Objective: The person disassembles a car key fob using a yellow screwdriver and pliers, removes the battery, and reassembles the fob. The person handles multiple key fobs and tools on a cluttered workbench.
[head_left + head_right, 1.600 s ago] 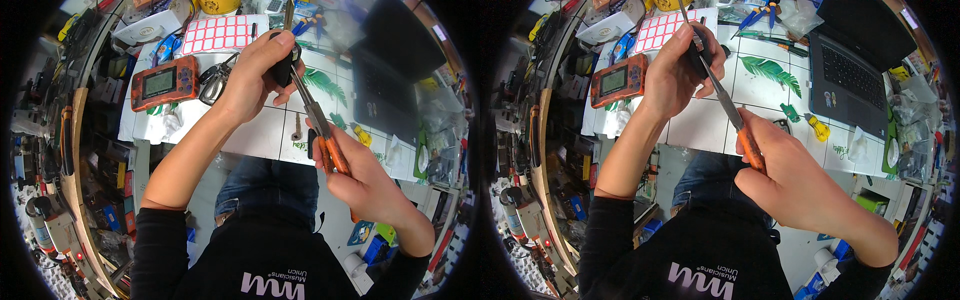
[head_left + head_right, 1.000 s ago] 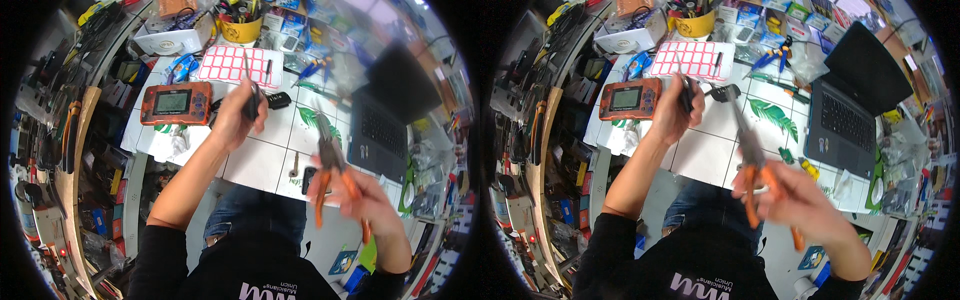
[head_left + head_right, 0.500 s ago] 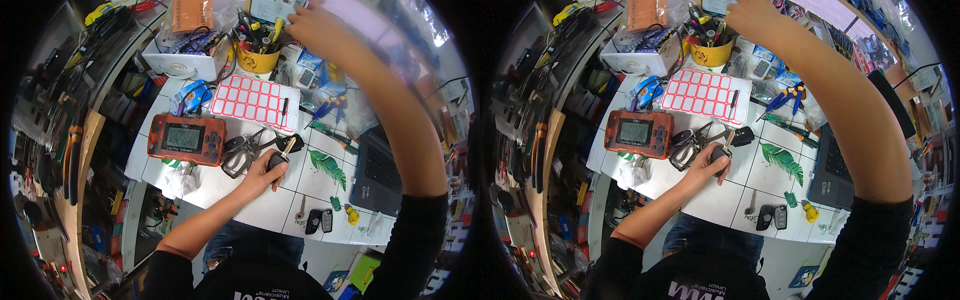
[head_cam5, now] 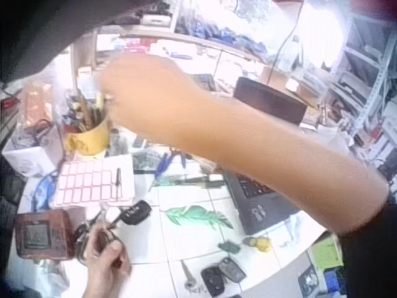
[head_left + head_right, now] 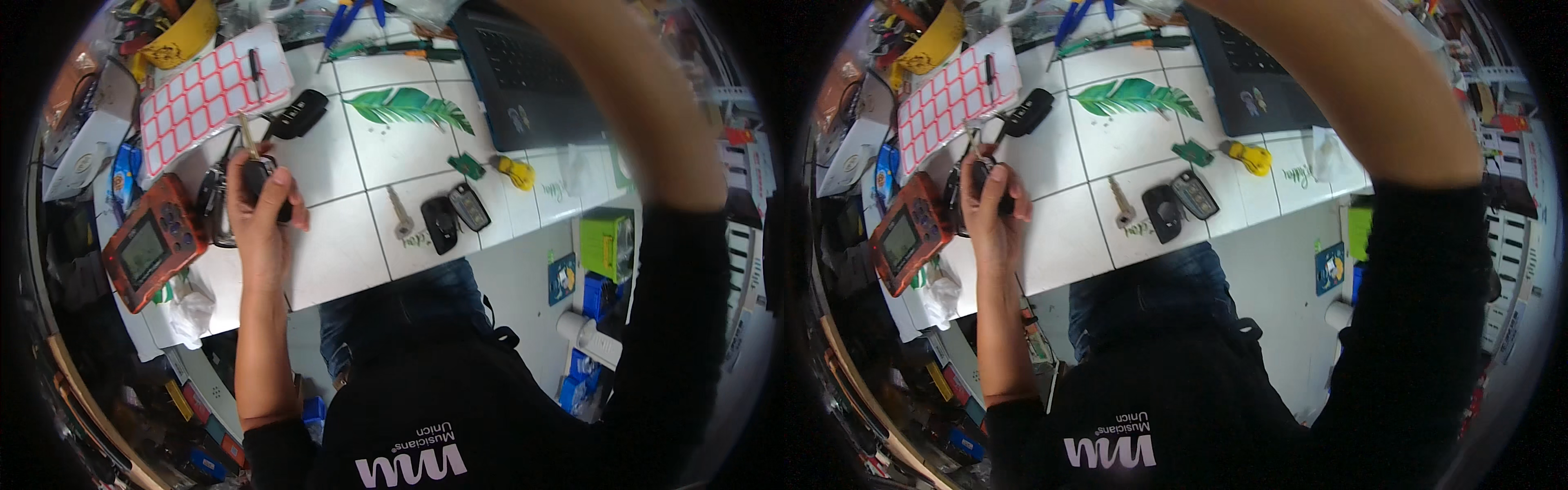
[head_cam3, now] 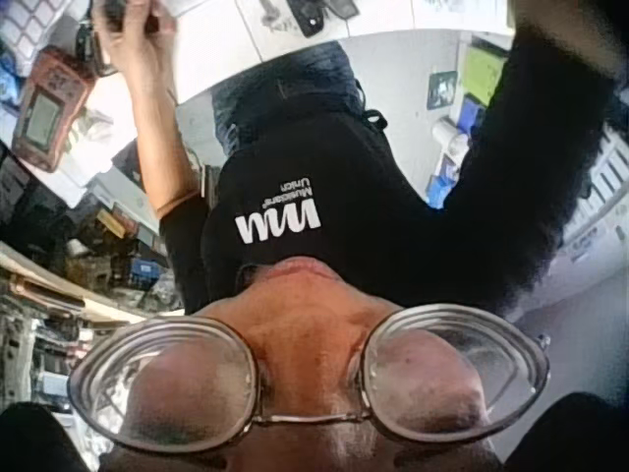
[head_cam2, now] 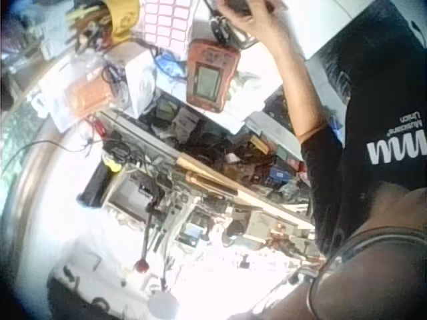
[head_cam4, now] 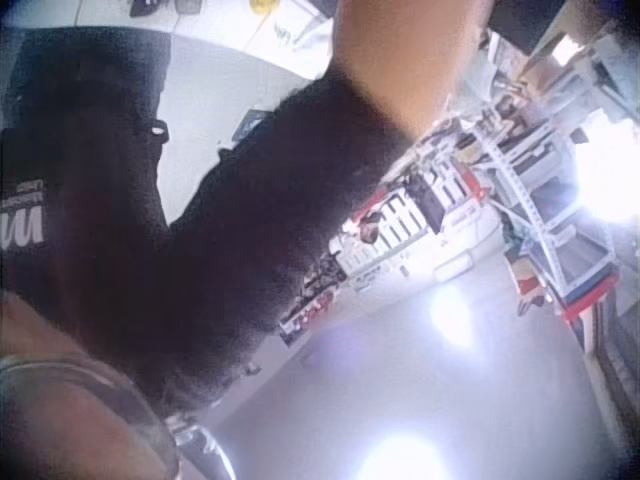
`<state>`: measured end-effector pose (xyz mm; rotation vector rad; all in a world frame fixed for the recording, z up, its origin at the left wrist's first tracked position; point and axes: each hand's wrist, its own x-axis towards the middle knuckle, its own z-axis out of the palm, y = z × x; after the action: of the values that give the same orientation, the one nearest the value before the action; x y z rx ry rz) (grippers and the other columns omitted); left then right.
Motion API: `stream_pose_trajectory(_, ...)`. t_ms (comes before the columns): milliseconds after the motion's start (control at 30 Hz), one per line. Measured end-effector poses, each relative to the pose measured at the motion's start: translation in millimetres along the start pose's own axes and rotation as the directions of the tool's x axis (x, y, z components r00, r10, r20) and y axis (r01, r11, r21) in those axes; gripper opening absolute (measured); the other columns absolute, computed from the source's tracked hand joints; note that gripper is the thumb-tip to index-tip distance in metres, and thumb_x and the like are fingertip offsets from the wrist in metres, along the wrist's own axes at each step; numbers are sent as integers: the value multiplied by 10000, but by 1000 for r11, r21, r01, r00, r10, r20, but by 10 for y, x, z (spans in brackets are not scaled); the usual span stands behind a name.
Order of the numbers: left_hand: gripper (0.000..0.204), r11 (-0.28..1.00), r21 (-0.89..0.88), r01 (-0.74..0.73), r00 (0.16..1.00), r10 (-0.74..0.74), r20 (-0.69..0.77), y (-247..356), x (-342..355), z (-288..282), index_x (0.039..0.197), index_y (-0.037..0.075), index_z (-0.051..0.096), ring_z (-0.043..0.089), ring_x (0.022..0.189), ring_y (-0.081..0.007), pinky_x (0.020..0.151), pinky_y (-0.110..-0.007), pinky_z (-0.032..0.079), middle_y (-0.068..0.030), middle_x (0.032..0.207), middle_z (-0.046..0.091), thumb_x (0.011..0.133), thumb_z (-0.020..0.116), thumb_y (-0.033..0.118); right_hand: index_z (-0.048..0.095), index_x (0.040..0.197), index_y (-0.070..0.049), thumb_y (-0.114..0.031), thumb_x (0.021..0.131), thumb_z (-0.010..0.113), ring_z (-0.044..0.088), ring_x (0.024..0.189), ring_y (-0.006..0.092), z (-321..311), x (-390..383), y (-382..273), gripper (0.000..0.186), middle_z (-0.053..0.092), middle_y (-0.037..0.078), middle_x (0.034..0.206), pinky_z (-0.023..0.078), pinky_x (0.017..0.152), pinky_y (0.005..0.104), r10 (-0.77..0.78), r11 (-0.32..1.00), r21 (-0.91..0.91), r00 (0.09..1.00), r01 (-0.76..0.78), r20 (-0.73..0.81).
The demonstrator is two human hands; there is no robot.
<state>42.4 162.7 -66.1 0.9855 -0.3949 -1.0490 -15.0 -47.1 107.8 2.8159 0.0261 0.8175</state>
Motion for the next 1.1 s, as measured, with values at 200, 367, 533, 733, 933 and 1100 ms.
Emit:
stream_pose_trajectory(200,275,953,-199,229,970,-206,126,29,-58,-17,1053,92,434,437,467,-122,424,-255,365,-49,694,495,897,514,304,613,1058,-61,-128,779,654,574,944,267,-586,-2418,-976,290,601,109,1028,465,785,347,695,635,-114,500,-764,516)
stream_pose_trajectory(367,341,846,-324,424,884,-310,349,-32,-140,341,946,96,411,458,574,-144,549,-293,398,-50,732,510,913,463,431,571,1120,-88,-116,806,606,565,892,292,-281,-2832,-1198,317,564,108,1025,473,754,378,699,713,-237,646,-659,305)
stream_pose_trajectory(533,342,842,-385,378,919,-292,265,-59,-340,517,961,69,458,444,633,-151,582,-269,402,-60,772,469,945,400,406,573,1032,-23,-88,833,571,586,732,216,-332,-2845,-1235,209,591,117,922,476,657,307,840,470,62,468,-880,273)
stream_pose_trajectory(733,315,784,-484,387,915,-265,304,-135,-415,581,892,91,411,530,632,-147,632,-295,489,-50,753,524,935,438,402,591,1014,-12,-37,760,678,588,691,101,-588,-1989,-1888,269,627,84,858,455,593,195,752,289,602,566,-744,338)
stream_pose_trajectory(933,354,708,-568,420,907,-306,289,-93,-525,562,939,71,439,538,671,-171,618,-274,461,-62,798,540,917,458,424,601,1012,-18,12,764,651,555,802,85,-506,-1709,-2010,254,601,46,881,436,725,199,739,249,558,527,-792,419)
stream_pose_trajectory(1100,307,844,-408,349,928,-250,277,-157,-452,504,938,73,419,528,645,-161,600,-261,453,-61,751,531,927,464,377,606,1017,-17,0,770,652,558,776,81,-514,-1667,-2007,252,606,46,865,436,685,189,716,248,515,513,-821,473)
